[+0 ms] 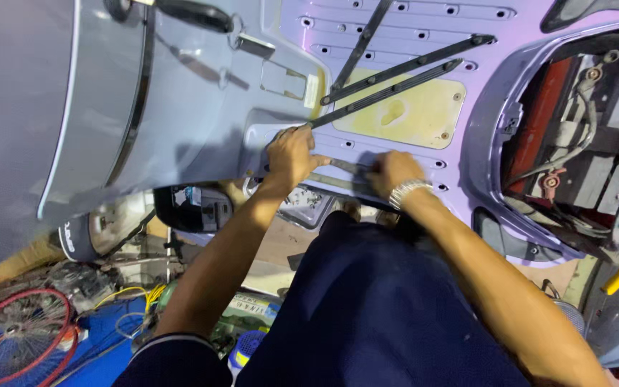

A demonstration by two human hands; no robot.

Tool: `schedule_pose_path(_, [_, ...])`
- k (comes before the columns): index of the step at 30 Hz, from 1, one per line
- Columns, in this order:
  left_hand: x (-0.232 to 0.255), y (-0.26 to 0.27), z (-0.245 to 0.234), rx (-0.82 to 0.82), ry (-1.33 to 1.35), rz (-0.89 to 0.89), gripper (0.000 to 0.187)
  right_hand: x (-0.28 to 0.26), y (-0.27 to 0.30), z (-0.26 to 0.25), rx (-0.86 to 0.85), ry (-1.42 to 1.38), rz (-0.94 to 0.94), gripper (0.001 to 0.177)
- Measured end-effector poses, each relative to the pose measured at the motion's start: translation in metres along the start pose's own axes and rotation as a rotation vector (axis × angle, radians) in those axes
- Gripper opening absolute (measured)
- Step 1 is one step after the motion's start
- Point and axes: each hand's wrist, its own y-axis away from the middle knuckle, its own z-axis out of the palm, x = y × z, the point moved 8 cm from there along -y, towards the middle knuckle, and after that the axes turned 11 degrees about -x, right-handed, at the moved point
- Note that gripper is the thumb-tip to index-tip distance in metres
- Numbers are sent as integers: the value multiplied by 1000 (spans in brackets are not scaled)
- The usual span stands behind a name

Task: The person installs black rubber strips onto the footboard of a purple scooter, using a rubber mallet to hammer them into place. They then work with wires near the battery compartment and handle some small parts removed from the frame.

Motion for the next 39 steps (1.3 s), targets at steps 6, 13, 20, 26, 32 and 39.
schedule_pose_path(6, [53,50,34,195,148,513,37,23,68,-3,143,-158,64,29])
schedule_pose_path(13, [60,37,52,186,300,397,28,15,88,-15,385,-118,50,22])
schedule_pose_path(20, [73,36,47,211,326,286,29,17,87,-18,444,-129,77,27])
schedule_pose_path(26, [75,24,51,134,282,141,34,19,68,-31,285,-138,164,29])
schedule_pose_path(32, [75,18,52,110,266,91,32,20,47,-35,157,-46,197,30])
schedule_pose_path(39, [78,8,56,35,172,66,31,18,23,-20,168,207,50,31])
